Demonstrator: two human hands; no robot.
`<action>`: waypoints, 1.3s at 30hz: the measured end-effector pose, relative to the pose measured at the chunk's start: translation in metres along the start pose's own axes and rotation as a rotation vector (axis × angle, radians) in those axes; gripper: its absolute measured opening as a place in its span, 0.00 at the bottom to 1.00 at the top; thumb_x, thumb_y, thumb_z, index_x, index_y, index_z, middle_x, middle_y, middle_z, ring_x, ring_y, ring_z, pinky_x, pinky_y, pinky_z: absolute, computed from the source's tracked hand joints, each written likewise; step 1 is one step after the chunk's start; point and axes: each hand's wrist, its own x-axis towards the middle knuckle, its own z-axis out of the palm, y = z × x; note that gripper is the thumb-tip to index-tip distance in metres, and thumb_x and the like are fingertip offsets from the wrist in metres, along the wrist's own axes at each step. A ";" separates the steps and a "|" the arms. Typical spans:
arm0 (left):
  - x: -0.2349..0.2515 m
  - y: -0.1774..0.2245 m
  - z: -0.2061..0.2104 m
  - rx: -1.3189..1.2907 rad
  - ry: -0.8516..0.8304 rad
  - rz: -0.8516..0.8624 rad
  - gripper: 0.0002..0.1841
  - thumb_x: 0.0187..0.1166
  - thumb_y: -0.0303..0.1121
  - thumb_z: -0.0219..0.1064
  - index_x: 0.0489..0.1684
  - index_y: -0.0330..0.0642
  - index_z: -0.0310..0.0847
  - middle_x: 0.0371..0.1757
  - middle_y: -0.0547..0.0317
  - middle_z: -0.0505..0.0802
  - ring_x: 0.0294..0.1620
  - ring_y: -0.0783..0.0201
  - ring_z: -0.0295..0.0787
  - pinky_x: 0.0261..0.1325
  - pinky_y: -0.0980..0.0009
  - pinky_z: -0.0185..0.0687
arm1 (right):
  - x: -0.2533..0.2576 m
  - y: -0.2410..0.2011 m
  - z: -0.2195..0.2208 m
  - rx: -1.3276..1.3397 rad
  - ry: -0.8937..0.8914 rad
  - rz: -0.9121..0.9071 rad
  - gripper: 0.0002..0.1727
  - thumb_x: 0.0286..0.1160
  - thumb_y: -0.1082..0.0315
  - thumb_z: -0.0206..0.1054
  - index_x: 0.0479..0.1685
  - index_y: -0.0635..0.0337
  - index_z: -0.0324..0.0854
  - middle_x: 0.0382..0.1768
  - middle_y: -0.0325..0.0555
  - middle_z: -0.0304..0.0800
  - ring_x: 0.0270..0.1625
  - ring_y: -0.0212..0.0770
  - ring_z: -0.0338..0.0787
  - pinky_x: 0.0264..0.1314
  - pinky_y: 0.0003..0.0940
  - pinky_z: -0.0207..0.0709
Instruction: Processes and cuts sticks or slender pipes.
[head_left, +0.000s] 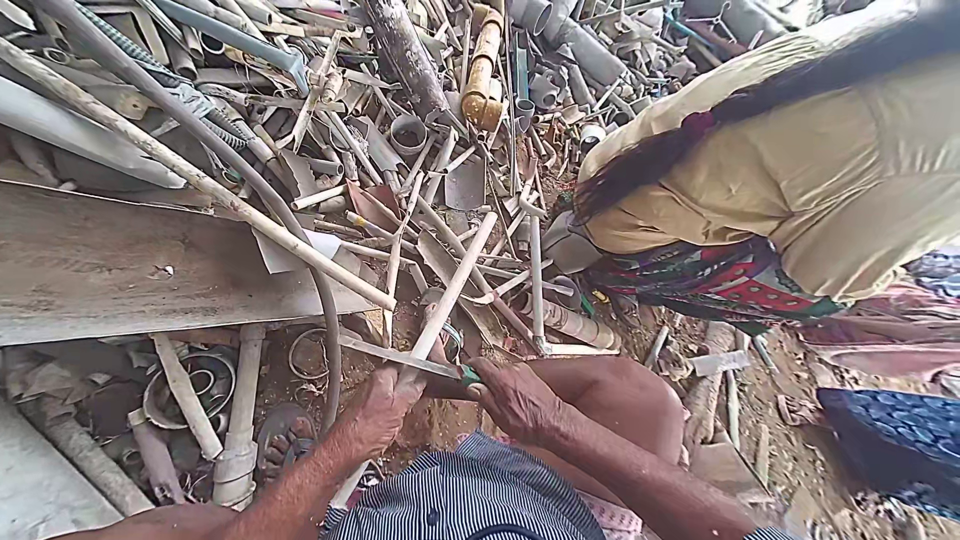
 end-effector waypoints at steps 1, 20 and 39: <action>-0.001 0.002 0.001 0.099 0.014 0.013 0.11 0.89 0.34 0.61 0.55 0.34 0.78 0.30 0.58 0.79 0.25 0.67 0.73 0.33 0.69 0.73 | 0.000 0.004 0.000 -0.027 0.034 -0.021 0.27 0.89 0.53 0.49 0.55 0.70 0.82 0.36 0.61 0.90 0.37 0.62 0.93 0.37 0.59 0.81; 0.003 -0.003 0.003 0.158 -0.048 -0.057 0.19 0.91 0.34 0.57 0.73 0.34 0.63 0.35 0.52 0.85 0.21 0.64 0.81 0.29 0.68 0.82 | 0.023 0.070 -0.017 0.102 0.128 0.308 0.28 0.94 0.55 0.42 0.65 0.71 0.77 0.42 0.64 0.88 0.47 0.61 0.90 0.54 0.60 0.78; 0.012 -0.008 0.004 0.314 0.026 -0.002 0.19 0.91 0.40 0.57 0.65 0.31 0.76 0.41 0.41 0.86 0.41 0.48 0.84 0.52 0.50 0.79 | 0.048 0.113 -0.039 0.169 0.266 0.516 0.28 0.96 0.57 0.40 0.65 0.74 0.77 0.50 0.68 0.87 0.57 0.61 0.88 0.65 0.58 0.73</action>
